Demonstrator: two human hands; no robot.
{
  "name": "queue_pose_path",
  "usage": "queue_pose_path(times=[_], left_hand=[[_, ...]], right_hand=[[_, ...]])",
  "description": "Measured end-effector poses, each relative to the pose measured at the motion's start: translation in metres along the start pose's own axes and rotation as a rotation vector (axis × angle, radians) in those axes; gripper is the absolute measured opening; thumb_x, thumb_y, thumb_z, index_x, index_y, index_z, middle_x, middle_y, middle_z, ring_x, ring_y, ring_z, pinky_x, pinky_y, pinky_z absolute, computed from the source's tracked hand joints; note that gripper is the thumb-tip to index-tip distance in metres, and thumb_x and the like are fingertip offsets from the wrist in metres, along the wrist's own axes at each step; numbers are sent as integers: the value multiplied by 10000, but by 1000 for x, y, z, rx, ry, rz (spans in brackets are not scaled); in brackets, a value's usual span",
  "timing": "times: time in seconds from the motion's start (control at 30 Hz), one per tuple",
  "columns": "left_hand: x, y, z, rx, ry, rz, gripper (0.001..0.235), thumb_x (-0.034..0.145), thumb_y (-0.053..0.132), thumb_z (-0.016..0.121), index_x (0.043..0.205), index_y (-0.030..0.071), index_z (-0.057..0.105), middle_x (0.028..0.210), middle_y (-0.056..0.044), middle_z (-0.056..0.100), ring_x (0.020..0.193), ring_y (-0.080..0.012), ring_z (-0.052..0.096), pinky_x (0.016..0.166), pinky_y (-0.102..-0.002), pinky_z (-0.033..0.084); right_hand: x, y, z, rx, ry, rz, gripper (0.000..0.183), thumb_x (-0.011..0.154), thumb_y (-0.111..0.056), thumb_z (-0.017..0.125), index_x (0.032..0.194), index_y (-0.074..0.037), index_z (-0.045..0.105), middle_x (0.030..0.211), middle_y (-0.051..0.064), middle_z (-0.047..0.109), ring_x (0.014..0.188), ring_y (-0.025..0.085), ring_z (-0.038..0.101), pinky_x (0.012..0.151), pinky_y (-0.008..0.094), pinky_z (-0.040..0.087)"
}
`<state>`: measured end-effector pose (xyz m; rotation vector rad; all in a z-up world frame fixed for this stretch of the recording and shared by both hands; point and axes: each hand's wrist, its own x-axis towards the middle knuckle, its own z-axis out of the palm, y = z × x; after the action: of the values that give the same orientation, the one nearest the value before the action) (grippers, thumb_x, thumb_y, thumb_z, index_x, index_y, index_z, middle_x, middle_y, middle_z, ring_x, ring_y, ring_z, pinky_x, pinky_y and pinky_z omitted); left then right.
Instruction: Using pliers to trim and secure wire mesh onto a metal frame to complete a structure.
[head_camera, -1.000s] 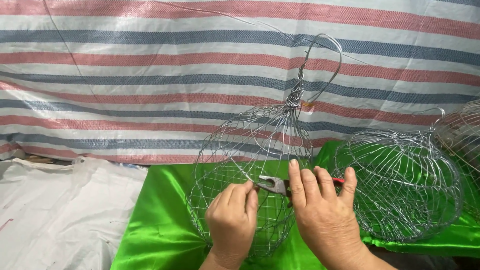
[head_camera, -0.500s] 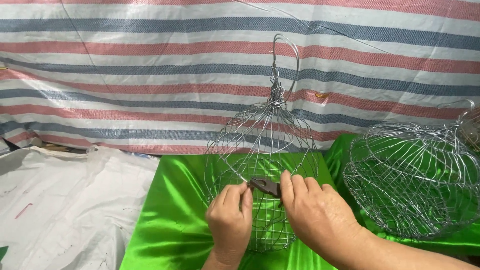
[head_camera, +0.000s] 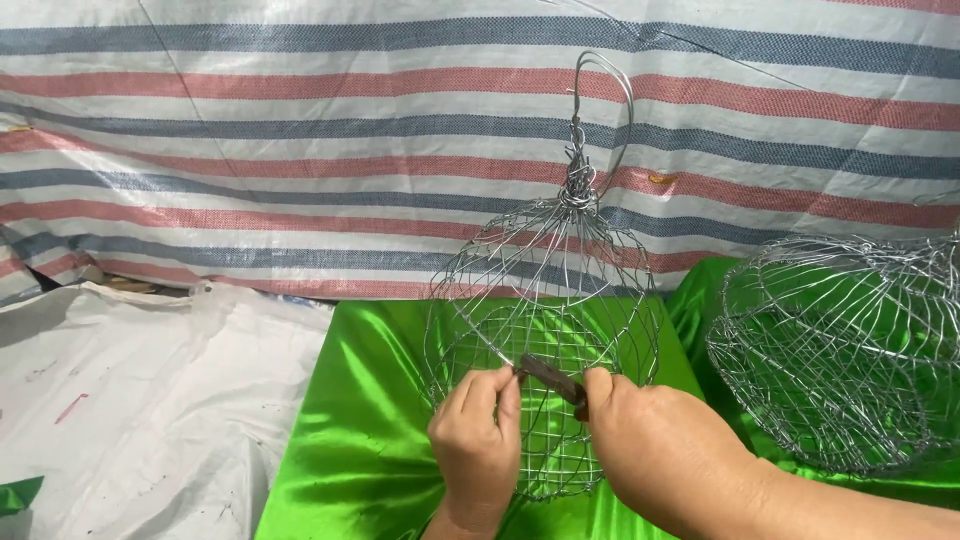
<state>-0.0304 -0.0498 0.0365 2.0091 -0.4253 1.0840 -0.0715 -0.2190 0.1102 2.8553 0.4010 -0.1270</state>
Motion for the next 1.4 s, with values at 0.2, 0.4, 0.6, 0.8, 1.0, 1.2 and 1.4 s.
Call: queue_pose_path(times=[0.2,0.4,0.6,0.8,1.0,1.2,1.4], left_hand=[[-2,-4,2,-3,-22,-22,68,917,65,691,874,12,686,751,-78,704,621,-145,700,509,-222,607],[-1,-11,-3,-89,-85,-61,59,923,76,673,926,20,689,805,-94,725,688,-167,734,554,-233,640],[2,-16,-11,-179,-116,-14,57,911,45,656,930,-2,683,795,-101,720,681,-167,716,547,-233,624],[4,-16,-13,-174,-113,-42,69,912,89,670,890,26,685,771,-79,722,670,-153,720,551,-240,616],[10,-13,-11,-198,-196,-105,113,940,92,640,842,52,680,715,-28,673,538,-79,564,398,-159,438],[1,-18,-10,-173,-173,-145,152,951,152,646,827,71,679,726,-43,701,570,-94,644,406,-179,506],[7,-18,-15,-194,-180,-124,119,936,119,646,858,41,692,766,-84,735,666,-147,738,547,-212,650]], right_hand=[[3,-14,-33,509,-308,323,215,1001,-395,509,1038,-186,541,947,83,748,858,369,716,754,507,536],[4,-16,-44,1036,-467,424,179,1021,-295,569,937,-137,566,643,55,725,524,159,672,526,299,548],[6,7,-42,1518,-642,252,333,1043,-157,539,809,61,632,626,242,701,512,310,653,524,389,556],[6,10,-18,1918,-701,128,327,1004,-119,546,799,126,618,626,274,650,551,350,677,563,417,600],[4,4,-34,735,-412,205,115,989,-354,572,948,-246,559,855,-43,696,731,148,612,679,326,483],[-12,13,-1,1118,-345,178,133,882,-173,602,975,-205,692,893,-77,850,802,63,813,776,221,632],[-18,15,14,853,-361,299,750,943,-310,627,1581,-404,243,1363,-180,738,1290,65,687,1081,319,566]])
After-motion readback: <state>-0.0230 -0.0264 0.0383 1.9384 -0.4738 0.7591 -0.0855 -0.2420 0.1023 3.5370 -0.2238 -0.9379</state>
